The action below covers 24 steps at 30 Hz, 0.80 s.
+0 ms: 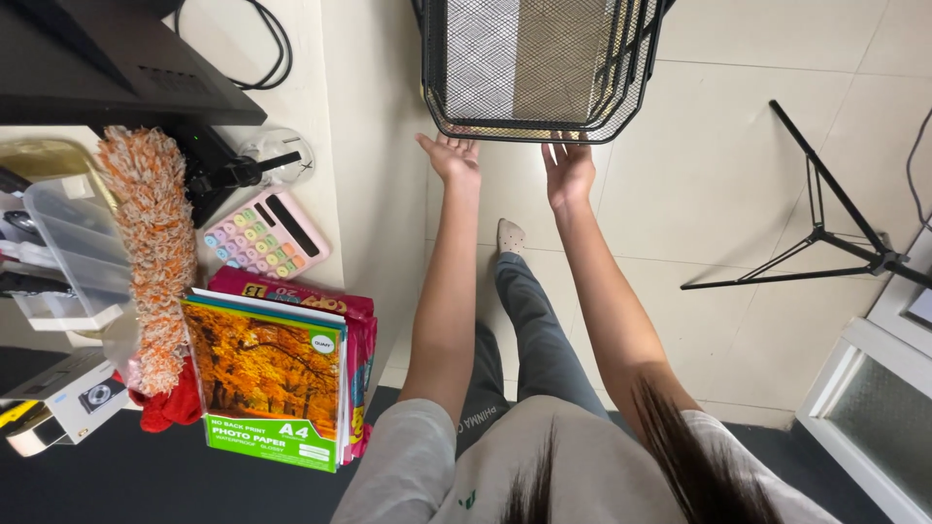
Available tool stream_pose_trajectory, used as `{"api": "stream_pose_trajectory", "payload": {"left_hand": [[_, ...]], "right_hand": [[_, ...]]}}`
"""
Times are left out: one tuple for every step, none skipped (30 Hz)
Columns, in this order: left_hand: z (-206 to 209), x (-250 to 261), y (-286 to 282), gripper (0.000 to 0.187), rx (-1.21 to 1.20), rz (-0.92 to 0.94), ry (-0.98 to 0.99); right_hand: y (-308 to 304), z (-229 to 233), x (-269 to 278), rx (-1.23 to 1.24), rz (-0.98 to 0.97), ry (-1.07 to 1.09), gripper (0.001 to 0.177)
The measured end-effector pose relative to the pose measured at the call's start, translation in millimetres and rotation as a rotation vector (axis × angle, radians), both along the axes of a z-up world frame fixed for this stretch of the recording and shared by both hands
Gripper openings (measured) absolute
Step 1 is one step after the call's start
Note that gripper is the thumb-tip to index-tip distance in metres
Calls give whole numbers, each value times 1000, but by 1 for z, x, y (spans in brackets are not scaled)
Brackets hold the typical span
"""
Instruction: The person folds bright pink fabric pieces and places them on a desk, then picks up various paper packs and inserts them into a black mesh wire basket. The person handles the items one at a time, smoothing the fabric and aligning the paper before placement.
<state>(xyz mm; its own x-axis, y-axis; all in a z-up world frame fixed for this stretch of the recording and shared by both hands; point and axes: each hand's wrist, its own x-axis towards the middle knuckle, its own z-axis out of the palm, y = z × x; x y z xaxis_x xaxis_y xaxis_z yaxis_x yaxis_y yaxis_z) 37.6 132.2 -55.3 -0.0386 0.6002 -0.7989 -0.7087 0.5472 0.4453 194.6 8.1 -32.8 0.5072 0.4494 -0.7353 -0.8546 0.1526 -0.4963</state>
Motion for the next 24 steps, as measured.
{"api": "stream_pose_trajectory", "payload": {"left_hand": [[5, 1, 1, 97, -14, -3, -76], [6, 2, 3, 97, -12, -4, -77], [7, 2, 6, 100, -27, -3, -71], [7, 3, 9, 103, -42, -2, -65], [7, 2, 11, 103, -39, -3, -67], [6, 2, 13, 103, -50, -5, -79], [6, 1, 14, 104, -61, -7, -91], [2, 1, 16, 104, -60, -5, -92], [-1, 1, 17, 104, -60, -6, -108], [-4, -1, 17, 105, -62, -4, -120], [-5, -3, 17, 105, -62, -1, -117], [-6, -3, 18, 104, -58, -12, -113], [-7, -2, 18, 103, -54, -22, -110], [-8, -2, 19, 103, -54, -23, -112], [-8, -2, 19, 104, -55, -33, -111], [-8, -4, 17, 105, -58, -42, -108], [-10, -6, 15, 105, -59, -42, -108], [-12, -9, 13, 105, -43, -69, -109], [-12, -13, 10, 105, -28, -95, -109], [-9, -17, 1, 105, -26, -91, -111], [-6, -22, -7, 101, -6, -144, -83], [-1, -27, -14, 98, 18, -193, -55], [13, -30, -26, 98, 24, -184, -58], [29, -36, -38, 93, 66, -278, -4]], "right_hand": [[1, -2, 2, 37, -20, 15, 52], [3, 3, 3, 39, -21, 13, 52], [5, 8, 4, 62, -35, 32, 58], [8, 13, 5, 84, -49, 52, 64], [9, 13, 6, 87, -49, 50, 64], [9, 13, 8, 88, -64, 75, 69], [9, 12, 10, 90, -78, 100, 74], [10, 11, 12, 91, -76, 99, 74], [12, 9, 15, 95, -81, 110, 76], [12, 7, 15, 97, -84, 125, 78], [11, 3, 15, 97, -80, 128, 78], [11, -1, 16, 103, -89, 140, 80], [10, -5, 18, 110, -97, 151, 81], [11, -5, 19, 111, -97, 149, 81], [11, -4, 20, 121, -107, 164, 82], [10, -4, 20, 129, -115, 181, 83], [8, -4, 19, 128, -115, 180, 83], [6, -3, 18, 123, -89, 166, 81], [3, -1, 16, 117, -63, 153, 79], [-4, -3, 13, 119, -58, 150, 79], [-10, -4, 9, 101, -33, 152, 75], [-13, -4, 6, 86, -3, 154, 72], [-22, 0, -2, 91, 7, 151, 72], [-31, 4, -11, 76, 59, 157, 68]]}}
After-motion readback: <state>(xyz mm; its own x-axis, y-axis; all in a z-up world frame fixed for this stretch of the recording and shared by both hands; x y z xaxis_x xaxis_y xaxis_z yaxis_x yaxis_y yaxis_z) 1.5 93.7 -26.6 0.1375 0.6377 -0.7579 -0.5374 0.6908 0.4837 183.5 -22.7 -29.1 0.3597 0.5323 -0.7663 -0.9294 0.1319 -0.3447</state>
